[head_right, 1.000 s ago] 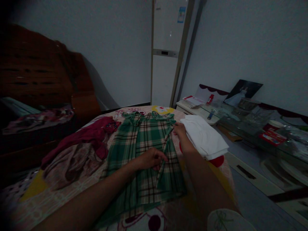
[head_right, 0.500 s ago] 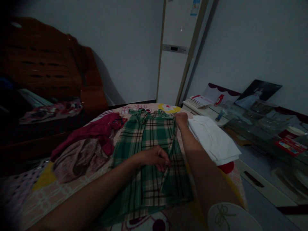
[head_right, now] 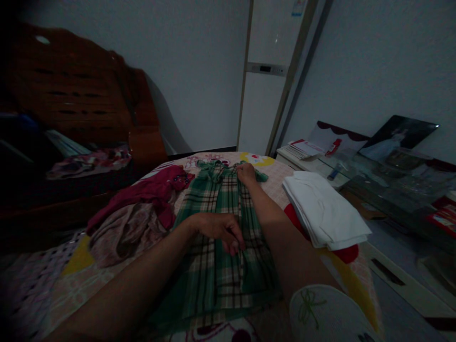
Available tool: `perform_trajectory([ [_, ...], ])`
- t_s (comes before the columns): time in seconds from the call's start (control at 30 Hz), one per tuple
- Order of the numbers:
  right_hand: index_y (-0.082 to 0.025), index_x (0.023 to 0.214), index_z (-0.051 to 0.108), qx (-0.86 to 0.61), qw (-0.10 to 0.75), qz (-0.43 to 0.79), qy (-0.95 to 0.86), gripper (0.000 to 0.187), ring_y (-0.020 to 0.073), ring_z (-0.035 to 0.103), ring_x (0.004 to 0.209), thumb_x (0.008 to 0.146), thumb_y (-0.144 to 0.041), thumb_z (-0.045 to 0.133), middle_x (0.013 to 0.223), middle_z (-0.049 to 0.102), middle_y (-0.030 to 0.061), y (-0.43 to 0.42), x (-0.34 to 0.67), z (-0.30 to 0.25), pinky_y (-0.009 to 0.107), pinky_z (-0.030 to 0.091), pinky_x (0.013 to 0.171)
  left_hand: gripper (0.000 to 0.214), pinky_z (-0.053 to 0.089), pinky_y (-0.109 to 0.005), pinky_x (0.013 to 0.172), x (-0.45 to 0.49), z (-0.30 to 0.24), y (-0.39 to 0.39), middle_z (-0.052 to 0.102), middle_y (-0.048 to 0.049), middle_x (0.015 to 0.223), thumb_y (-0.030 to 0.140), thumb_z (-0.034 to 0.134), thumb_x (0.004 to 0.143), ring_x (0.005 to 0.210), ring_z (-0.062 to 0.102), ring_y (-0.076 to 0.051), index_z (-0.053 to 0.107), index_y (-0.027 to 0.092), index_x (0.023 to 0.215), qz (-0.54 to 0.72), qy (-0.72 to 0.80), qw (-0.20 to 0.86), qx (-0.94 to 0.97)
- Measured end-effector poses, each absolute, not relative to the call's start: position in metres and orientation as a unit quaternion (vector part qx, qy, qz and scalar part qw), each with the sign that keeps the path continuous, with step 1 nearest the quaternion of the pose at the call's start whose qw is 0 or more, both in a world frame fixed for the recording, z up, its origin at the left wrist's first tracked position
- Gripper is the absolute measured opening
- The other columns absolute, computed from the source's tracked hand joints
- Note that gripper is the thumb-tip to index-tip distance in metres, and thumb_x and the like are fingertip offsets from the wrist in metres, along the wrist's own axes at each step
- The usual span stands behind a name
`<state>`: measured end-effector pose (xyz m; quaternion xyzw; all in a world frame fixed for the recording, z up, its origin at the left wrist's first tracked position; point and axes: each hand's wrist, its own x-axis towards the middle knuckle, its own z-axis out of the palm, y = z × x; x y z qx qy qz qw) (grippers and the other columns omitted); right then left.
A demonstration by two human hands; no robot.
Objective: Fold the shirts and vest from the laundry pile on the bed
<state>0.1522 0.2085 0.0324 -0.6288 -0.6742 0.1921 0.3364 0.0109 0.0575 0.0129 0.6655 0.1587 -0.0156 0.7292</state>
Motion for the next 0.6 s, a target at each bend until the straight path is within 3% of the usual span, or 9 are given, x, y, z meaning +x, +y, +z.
perform_trajectory([
  [0.13,-0.016,0.092,0.077,-0.612,0.323,0.238,-0.682,0.028,0.0197,0.067,0.102,0.071,-0.005,0.06,0.096,0.076,0.0054,0.208,0.146,0.024,0.029,0.047,0.097,0.033,0.059,-0.028,0.061,0.003,0.01,0.065,0.075,-0.006,0.076,0.041,0.081,0.071,0.068,0.072,-0.019,0.076,0.015,0.09,-0.069,0.164,0.733,0.657],
  [0.2,-0.017,0.089,0.077,-0.61,0.324,0.267,-0.673,0.026,0.0176,0.07,0.09,0.07,-0.006,0.063,0.086,0.076,0.0018,0.208,0.148,0.02,0.028,0.052,0.089,0.033,0.057,-0.028,0.053,0.0,0.009,0.066,0.074,-0.0069,0.07,0.044,0.079,0.071,0.06,0.071,-0.02,0.076,0.015,0.086,-0.103,0.174,0.725,0.658],
  [0.3,-0.015,0.096,0.075,-0.631,0.358,0.277,-0.63,0.026,0.0136,0.07,0.076,0.078,-0.01,0.056,0.082,0.075,0.0013,0.211,0.162,0.02,0.023,0.055,0.075,0.032,0.054,-0.026,0.047,0.001,0.014,0.063,0.073,-0.0068,0.065,0.045,0.08,0.071,0.054,0.068,-0.019,0.076,0.016,0.084,-0.113,0.177,0.715,0.667],
  [0.4,-0.01,0.102,0.072,-0.673,0.394,0.246,-0.575,0.029,0.0132,0.069,0.067,0.083,-0.013,0.049,0.082,0.074,0.0063,0.211,0.189,0.023,0.02,0.053,0.06,0.026,0.053,-0.024,0.051,0.01,0.021,0.058,0.072,-0.004,0.067,0.036,0.081,0.07,0.055,0.066,-0.016,0.077,0.016,0.086,-0.042,0.165,0.701,0.692],
  [0.47,-0.008,0.097,0.071,-0.703,0.397,0.228,-0.543,0.025,0.0146,0.066,0.057,0.084,-0.015,0.051,0.071,0.072,0.008,0.208,0.209,0.022,0.02,0.05,0.05,0.018,0.052,-0.022,0.058,0.019,0.022,0.053,0.074,-0.0025,0.072,0.025,0.079,0.071,0.061,0.067,-0.014,0.077,0.017,0.087,0.022,0.154,0.666,0.729],
  [0.6,-0.01,0.099,0.07,-0.731,0.362,0.249,-0.522,0.023,0.015,0.056,0.038,0.078,-0.019,0.065,0.047,0.06,0.0012,0.199,0.23,0.011,0.022,0.043,0.039,0.024,0.051,-0.022,0.071,0.04,0.017,0.042,0.076,-0.0015,0.088,0.012,0.071,0.074,0.08,0.069,-0.016,0.078,0.019,0.095,0.069,0.121,0.565,0.813],
])
